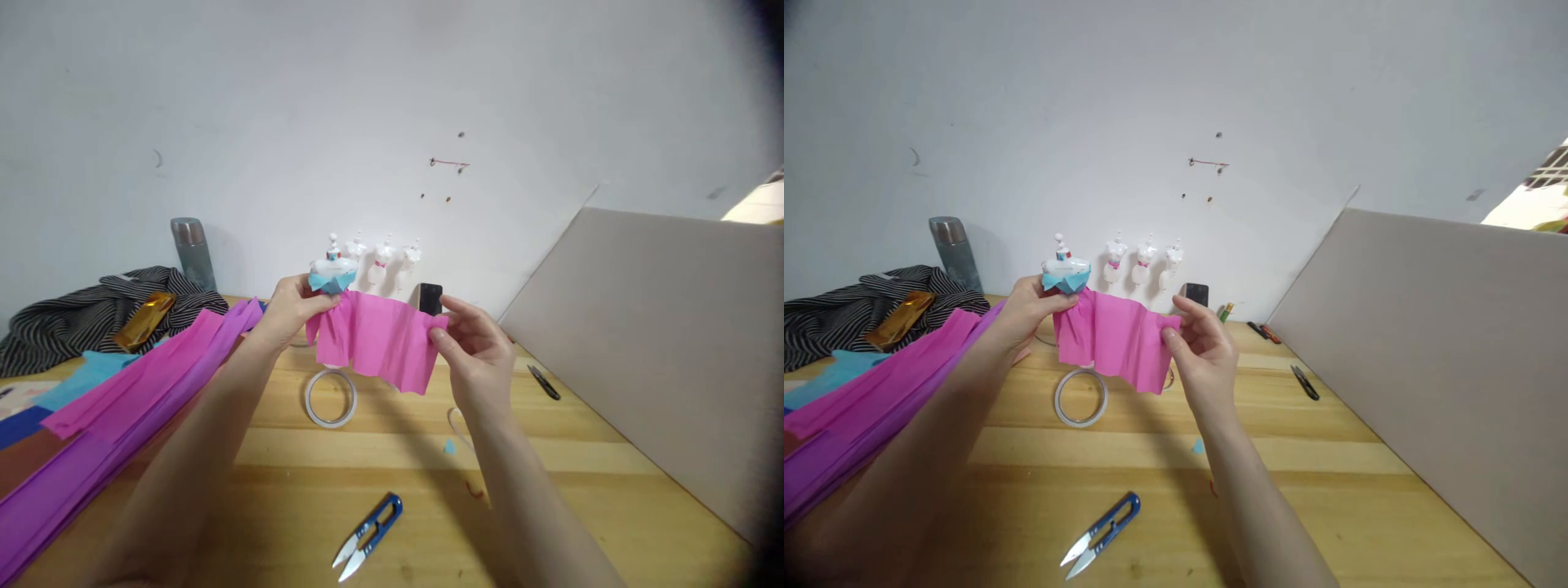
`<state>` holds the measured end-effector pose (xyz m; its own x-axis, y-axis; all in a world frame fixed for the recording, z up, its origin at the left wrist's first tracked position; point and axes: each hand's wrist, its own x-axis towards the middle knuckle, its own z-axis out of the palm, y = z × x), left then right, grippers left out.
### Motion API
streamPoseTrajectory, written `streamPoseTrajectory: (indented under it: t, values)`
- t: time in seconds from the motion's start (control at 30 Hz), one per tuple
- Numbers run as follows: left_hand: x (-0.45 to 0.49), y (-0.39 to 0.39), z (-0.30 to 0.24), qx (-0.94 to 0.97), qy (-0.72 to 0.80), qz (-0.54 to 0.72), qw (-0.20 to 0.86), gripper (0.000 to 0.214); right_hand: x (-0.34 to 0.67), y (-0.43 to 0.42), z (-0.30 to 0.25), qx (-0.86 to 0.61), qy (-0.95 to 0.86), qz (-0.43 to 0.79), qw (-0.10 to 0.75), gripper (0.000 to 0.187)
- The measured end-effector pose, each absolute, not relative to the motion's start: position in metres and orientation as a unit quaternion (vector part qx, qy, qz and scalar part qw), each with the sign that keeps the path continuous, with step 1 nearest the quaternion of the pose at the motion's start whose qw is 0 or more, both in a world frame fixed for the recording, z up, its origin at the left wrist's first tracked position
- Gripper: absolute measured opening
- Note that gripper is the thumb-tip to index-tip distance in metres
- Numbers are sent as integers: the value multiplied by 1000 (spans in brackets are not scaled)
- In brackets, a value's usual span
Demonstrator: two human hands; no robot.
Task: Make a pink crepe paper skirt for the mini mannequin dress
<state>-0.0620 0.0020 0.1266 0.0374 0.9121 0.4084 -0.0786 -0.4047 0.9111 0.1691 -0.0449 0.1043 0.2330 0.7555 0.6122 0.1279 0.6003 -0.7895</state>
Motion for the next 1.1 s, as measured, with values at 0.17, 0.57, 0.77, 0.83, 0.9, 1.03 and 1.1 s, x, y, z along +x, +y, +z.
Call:
streamPoseTrajectory:
  t: [0.17,0.57,0.77,0.83,0.9,1.03,1.1]
  values:
    - [-62,5,124,573,388,587,421,21,171,-30,91,-419,-546,279,670,35]
    - [-72,21,118,505,428,627,410,18,123,-18,8,-485,-704,437,279,9]
    - [-73,18,124,514,411,639,399,18,113,-33,12,-392,-872,260,132,25]
    - [-75,20,124,510,408,642,402,18,116,-35,20,-393,-882,238,106,21]
    - [-77,22,123,509,402,637,417,18,120,-36,28,-402,-887,214,70,11]
    - [-78,22,121,526,388,625,427,18,129,-39,44,-425,-891,158,8,16]
    - [-78,19,122,537,378,620,430,18,129,-40,47,-425,-895,133,0,18]
